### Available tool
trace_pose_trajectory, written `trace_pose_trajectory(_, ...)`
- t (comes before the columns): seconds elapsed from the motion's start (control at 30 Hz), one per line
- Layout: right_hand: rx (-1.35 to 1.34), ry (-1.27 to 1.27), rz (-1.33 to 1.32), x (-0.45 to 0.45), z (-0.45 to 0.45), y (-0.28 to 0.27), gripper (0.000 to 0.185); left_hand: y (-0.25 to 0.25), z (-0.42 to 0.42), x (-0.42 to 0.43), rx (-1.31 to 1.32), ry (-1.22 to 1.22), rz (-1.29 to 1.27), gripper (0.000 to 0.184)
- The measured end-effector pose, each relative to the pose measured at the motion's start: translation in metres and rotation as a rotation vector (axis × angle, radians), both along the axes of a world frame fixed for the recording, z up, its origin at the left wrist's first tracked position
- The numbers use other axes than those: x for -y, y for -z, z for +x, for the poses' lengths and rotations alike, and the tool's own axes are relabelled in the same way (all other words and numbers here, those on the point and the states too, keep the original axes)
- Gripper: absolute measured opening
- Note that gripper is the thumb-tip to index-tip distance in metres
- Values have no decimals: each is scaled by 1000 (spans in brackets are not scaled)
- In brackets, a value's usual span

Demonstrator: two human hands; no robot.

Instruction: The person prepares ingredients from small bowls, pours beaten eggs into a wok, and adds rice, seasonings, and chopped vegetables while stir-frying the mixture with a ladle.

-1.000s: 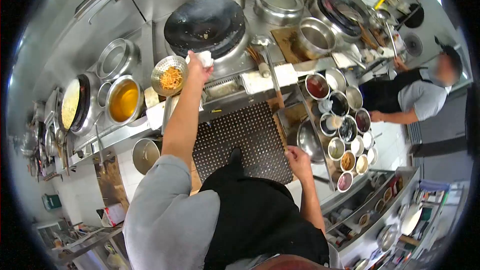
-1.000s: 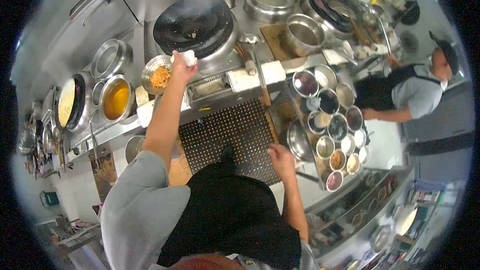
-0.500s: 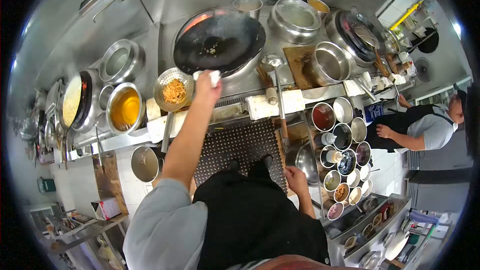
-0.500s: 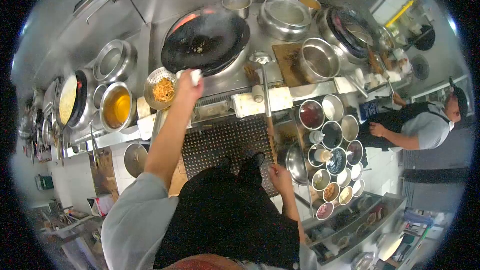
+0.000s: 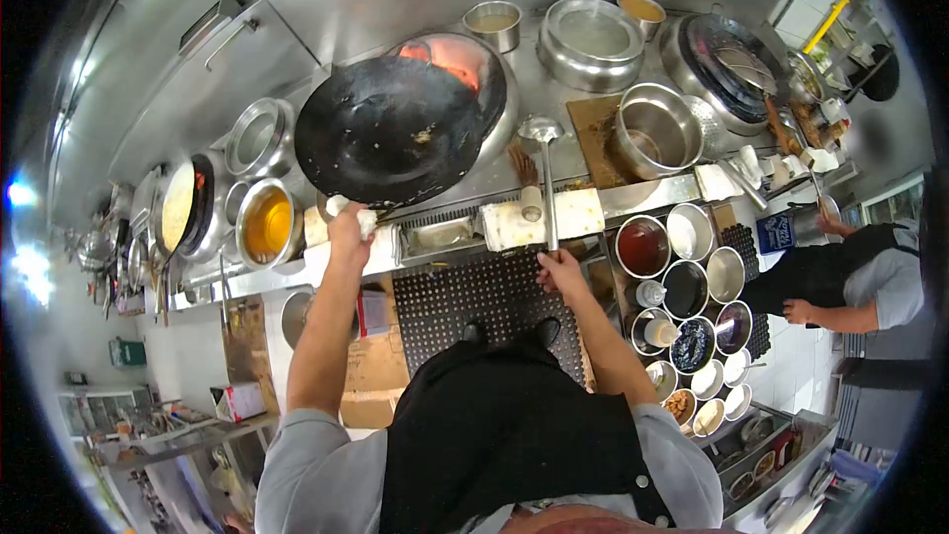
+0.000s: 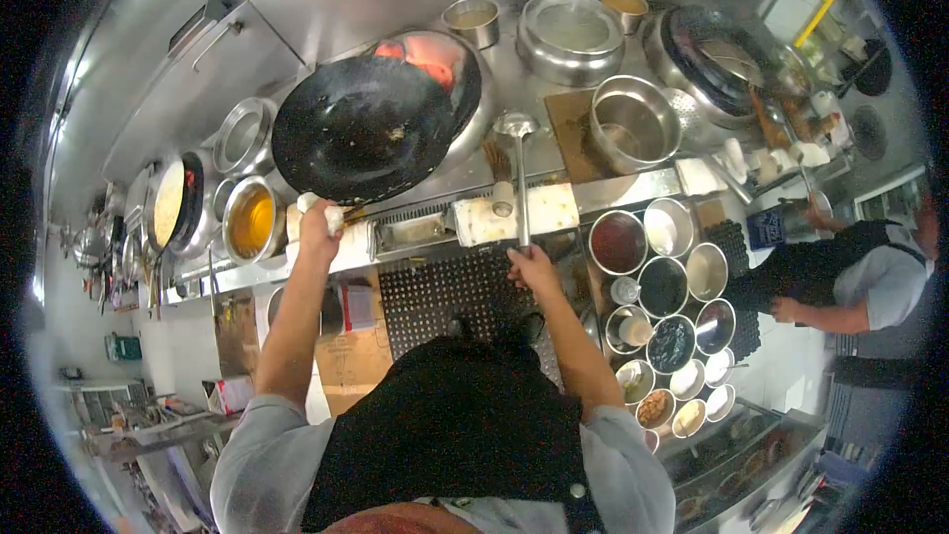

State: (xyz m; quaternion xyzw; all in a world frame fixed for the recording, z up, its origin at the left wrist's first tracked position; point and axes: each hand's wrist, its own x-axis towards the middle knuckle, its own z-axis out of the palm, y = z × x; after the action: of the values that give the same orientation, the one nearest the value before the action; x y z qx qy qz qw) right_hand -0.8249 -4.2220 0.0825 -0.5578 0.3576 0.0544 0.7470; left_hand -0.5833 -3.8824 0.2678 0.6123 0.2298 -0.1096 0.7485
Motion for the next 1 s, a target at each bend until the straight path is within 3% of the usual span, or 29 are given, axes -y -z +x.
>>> trace_pose_trajectory(0.07,60,32,-260,-2,14,-6,16,31,-10,-9,-66,2,-83,11)
trace_pose_trajectory(0.17,177,98,103,-10,7,-63,13,38,-39,-1,-92,3,-224,8)
trace_pose_trajectory(0.33,298,23,186,-52,-54,-75,21,69,-65,-6,-40,53,-380,8)
trace_pose_trajectory(0.43,349,130,-113,-94,-63,-149,44,52,-105,2,-121,0,-311,8)
trace_pose_trajectory(0.47,267,91,-262,-99,-64,-157,35,64,-113,-1,-117,60,-279,11)
trace_pose_trajectory(0.57,278,117,-119,-139,-75,-172,28,85,-139,-13,-121,143,-349,13)
trace_pose_trajectory(0.63,366,199,178,-178,-83,-187,21,96,-151,-23,-194,204,-369,14)
trace_pose_trajectory(0.73,313,205,258,-214,-103,-194,22,91,-163,-27,-158,230,-367,15)
trace_pose_trajectory(0.87,295,134,180,-238,-121,-198,25,92,-155,-33,-229,366,-331,16)
trace_pose_trajectory(0.93,314,116,283,-249,-123,-207,27,96,-150,-34,-233,396,-347,18)
trace_pose_trajectory(1.0,316,131,288,-257,-125,-214,27,100,-153,-35,-254,406,-377,28)
